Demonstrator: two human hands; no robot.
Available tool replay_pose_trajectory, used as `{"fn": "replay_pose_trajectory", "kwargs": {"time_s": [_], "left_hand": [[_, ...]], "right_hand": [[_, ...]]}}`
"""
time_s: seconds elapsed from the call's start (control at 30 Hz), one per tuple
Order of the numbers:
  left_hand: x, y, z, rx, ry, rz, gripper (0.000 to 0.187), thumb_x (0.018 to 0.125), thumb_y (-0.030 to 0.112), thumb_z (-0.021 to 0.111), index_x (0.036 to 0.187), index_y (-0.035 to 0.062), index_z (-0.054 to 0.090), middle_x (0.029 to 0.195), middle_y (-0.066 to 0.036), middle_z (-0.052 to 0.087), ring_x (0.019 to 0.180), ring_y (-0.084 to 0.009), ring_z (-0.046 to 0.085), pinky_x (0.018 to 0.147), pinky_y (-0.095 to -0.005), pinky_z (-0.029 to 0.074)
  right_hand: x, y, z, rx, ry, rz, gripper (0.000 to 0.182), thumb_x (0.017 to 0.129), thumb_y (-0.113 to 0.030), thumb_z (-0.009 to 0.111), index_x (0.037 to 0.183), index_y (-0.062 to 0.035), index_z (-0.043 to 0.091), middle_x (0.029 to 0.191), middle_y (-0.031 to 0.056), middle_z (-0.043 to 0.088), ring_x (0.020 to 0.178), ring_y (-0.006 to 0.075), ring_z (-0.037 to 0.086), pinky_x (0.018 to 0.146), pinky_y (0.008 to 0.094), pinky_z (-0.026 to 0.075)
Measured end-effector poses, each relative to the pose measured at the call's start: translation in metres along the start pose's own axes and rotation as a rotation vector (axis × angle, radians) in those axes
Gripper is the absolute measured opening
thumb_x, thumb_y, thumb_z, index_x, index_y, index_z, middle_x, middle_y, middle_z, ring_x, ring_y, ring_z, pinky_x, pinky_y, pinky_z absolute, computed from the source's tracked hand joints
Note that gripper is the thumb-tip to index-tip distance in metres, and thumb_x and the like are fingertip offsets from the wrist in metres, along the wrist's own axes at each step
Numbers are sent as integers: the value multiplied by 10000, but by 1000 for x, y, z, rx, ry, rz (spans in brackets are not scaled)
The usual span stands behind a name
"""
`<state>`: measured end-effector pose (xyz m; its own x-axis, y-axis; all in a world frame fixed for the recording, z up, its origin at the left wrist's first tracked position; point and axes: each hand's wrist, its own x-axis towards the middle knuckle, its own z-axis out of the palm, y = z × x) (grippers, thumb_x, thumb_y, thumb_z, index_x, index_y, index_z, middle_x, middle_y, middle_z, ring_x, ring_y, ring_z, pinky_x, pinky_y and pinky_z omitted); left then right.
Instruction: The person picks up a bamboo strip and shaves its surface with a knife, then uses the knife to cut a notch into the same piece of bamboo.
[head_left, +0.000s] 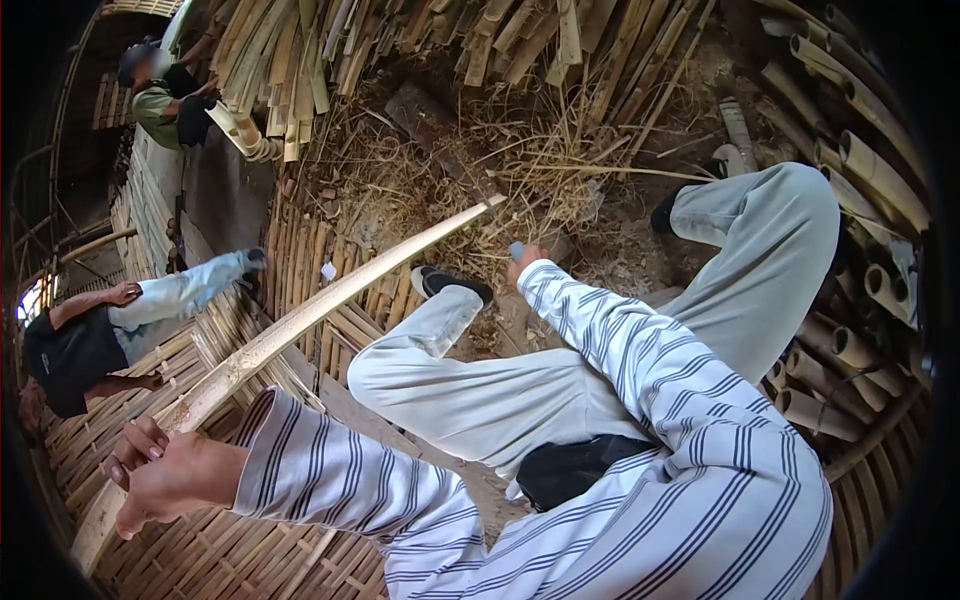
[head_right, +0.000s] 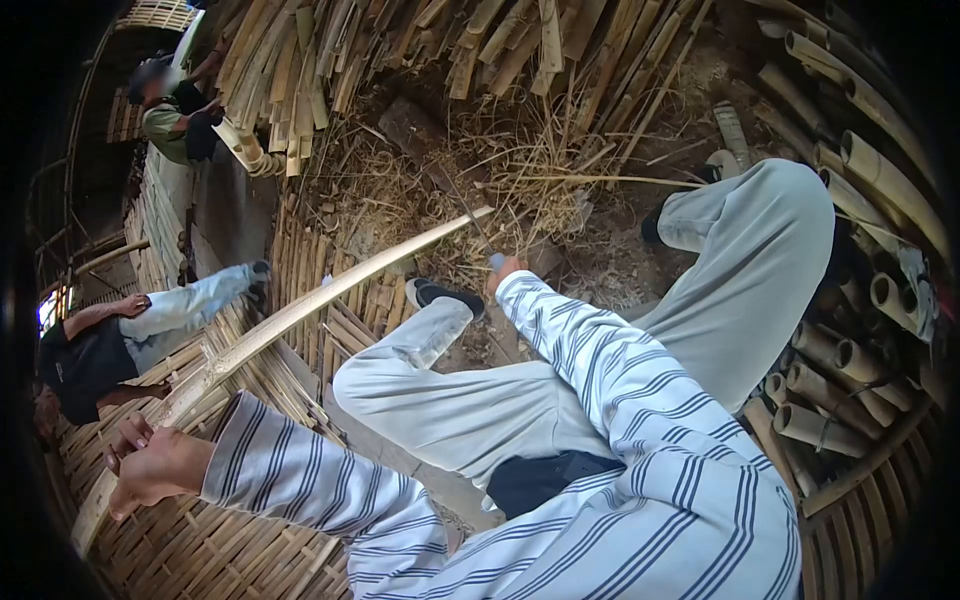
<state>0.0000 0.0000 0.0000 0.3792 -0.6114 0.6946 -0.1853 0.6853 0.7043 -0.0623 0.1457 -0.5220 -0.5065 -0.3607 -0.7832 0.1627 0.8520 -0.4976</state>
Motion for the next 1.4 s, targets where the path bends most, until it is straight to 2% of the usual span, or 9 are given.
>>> {"fn": "replay_pose_trajectory", "kwargs": {"time_s": [0.1, 0.27, 0.33, 0.57, 0.83, 1.13, 1.27, 1.3, 1.4], "left_hand": [[13, 17, 23, 85, -46, 17, 672, 935, 574, 64, 682, 32, 371, 525, -66, 315, 430, -152, 295, 426, -281, 314], [-11, 0, 21, -1, 2, 12, 621, 925, 559, 65, 670, 60, 331, 499, -33, 229, 423, -119, 154, 403, -262, 163], [-3, -2, 16, 9, -52, 20, 617, 921, 557, 59, 678, 58, 329, 502, -35, 233, 425, -120, 156, 402, -264, 160], [13, -4, 15, -7, -134, 5, 660, 918, 595, 22, 670, 64, 325, 508, -44, 249, 421, -139, 174, 390, -272, 206], [-5, 4, 20, -42, 20, -90, 626, 926, 558, 7, 685, 77, 327, 501, -25, 297, 417, -104, 202, 390, -240, 206], [10, -2, 0, -32, -49, -211, 691, 886, 632, -61, 665, 110, 334, 446, 2, 329, 405, -91, 234, 396, -219, 255], [8, -1, -2, -27, -32, -226, 668, 931, 588, 7, 659, 93, 365, 476, -28, 368, 433, -128, 284, 429, -248, 308], [10, -3, -1, -32, -36, -239, 667, 934, 581, 7, 669, 91, 374, 490, -30, 386, 432, -128, 317, 434, -251, 336], [22, -10, 7, -68, -197, -304, 701, 904, 631, 10, 808, 62, 409, 565, -49, 449, 457, -147, 456, 483, -225, 394]], "right_hand": [[-70, 11, 30, 93, -92, 22, 417, 768, -228, 629, 1139, -40, 587, 1115, 231, 597, 1036, 398, 565, 907, 414, 469], [-15, 3, -11, 72, 94, -57, 366, 765, -223, 634, 1035, 24, 609, 1066, 254, 606, 961, 424, 585, 864, 434, 488], [5, 7, -4, 37, 99, 103, 415, 764, -234, 655, 1089, 18, 599, 1080, 269, 597, 1033, 407, 562, 905, 420, 466], [1, 11, 0, -19, 33, 6, 456, 771, -248, 659, 1133, 21, 585, 1116, 249, 589, 1074, 390, 549, 932, 412, 454], [-3, 3, -33, -76, -60, 120, 552, 772, -280, 686, 1219, 7, 538, 1249, 254, 498, 1069, 372, 558, 929, 417, 469], [-46, -23, -70, -81, -23, 111, 587, 725, -291, 709, 1196, 20, 546, 1160, 233, 587, 1053, 325, 598, 915, 369, 483], [-43, -18, -98, -14, -28, -95, 674, 654, -418, 753, 1073, 81, 581, 913, 200, 657, 827, 317, 646, 732, 394, 512], [-74, -34, -118, 0, 30, -47, 544, 692, -371, 754, 952, 79, 593, 757, 149, 644, 631, 266, 624, 577, 385, 507], [-82, -20, -154, 316, -129, -114, 300, 748, -242, 745, 760, -26, 537, 585, 51, 532, 433, 178, 496, 403, 346, 408]]}}
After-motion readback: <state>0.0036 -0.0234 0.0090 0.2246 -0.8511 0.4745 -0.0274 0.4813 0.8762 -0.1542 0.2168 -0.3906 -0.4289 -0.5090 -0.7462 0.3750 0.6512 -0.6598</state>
